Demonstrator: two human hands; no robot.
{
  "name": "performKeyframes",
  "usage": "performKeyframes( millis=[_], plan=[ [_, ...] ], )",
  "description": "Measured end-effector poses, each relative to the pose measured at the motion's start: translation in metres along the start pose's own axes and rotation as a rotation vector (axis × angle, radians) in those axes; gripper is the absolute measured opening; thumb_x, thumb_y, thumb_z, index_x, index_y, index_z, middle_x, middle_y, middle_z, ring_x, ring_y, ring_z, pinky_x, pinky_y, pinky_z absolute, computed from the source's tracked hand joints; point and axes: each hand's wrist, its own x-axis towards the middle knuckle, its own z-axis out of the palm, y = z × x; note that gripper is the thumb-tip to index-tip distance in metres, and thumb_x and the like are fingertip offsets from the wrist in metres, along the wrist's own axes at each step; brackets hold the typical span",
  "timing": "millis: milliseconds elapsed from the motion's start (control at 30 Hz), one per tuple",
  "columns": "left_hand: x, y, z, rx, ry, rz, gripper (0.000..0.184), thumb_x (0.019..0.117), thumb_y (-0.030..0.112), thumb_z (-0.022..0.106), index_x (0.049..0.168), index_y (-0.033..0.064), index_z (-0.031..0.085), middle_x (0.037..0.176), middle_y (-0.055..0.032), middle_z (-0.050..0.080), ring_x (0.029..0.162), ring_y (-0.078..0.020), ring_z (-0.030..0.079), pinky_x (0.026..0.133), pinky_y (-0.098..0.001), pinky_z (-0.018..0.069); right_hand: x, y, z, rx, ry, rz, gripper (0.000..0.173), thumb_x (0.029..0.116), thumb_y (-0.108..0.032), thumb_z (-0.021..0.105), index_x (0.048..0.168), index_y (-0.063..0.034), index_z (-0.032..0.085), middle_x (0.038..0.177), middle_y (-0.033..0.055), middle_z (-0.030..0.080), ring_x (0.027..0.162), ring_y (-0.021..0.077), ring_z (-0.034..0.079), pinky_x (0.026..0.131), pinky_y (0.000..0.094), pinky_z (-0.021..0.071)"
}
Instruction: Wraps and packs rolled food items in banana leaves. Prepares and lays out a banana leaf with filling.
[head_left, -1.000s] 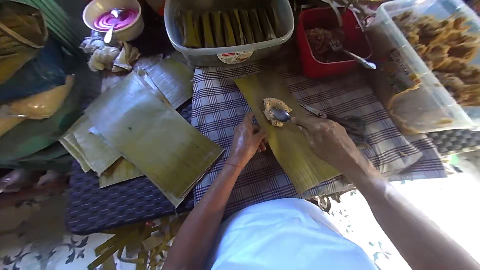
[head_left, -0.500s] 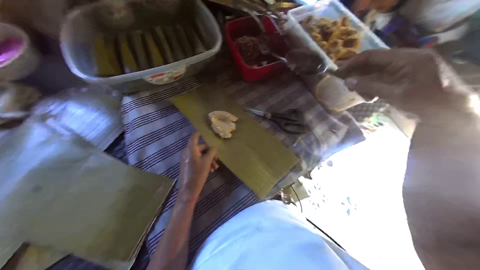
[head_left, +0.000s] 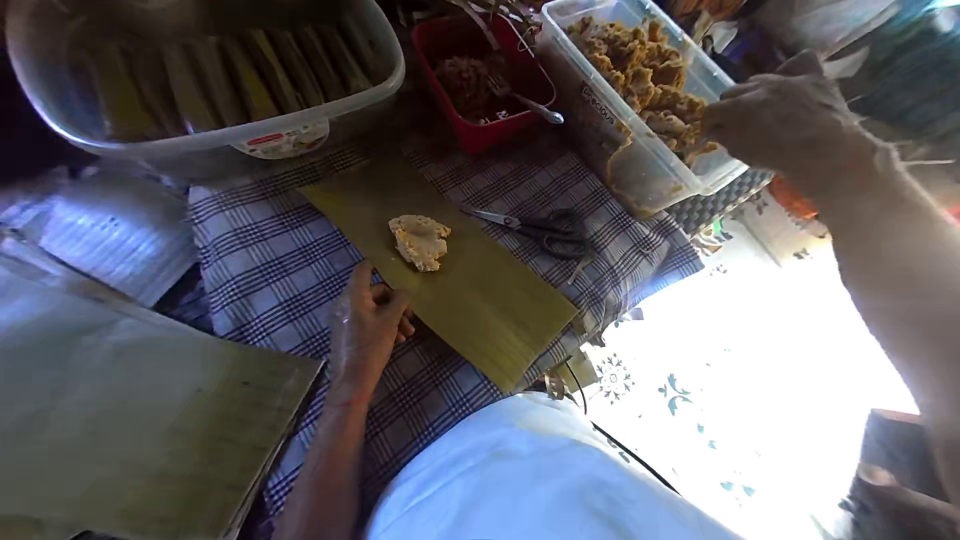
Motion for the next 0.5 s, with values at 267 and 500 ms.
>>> performKeyframes(
  millis=[267,500],
  plan=[
    [-0.005,0.019,-0.001,0.016,-0.001,-0.018,0.038,0.0987,0.004,0.064,0.135,0.006,0.053,0.078,-0.0067,0.068,0.053,-0.0123,0.066,0.049,-0.0267,0.0566,0.025,0.041,0.053,0.292,0.181,-0.313,0.027,0.0939,0.013,0.057,0.099,-0.0031,0.078,0.108,0.0236,0.073,0.105,0.0488,0.065,0.101,0.0739,0.0314],
    [-0.006,0.025,0.0,0.016,0.003,-0.012,0.038,0.0984,0.002,0.063,0.135,0.0037,0.053,0.075,-0.0057,0.067,0.053,-0.0091,0.064,0.049,-0.0234,0.0549,0.017,0.046,0.033,0.312,0.011,-0.33,0.015,0.0949,0.004,0.064,0.092,-0.0004,0.079,0.094,0.0239,0.073,0.095,0.0482,0.066,0.096,0.0721,0.0352]
  ],
)
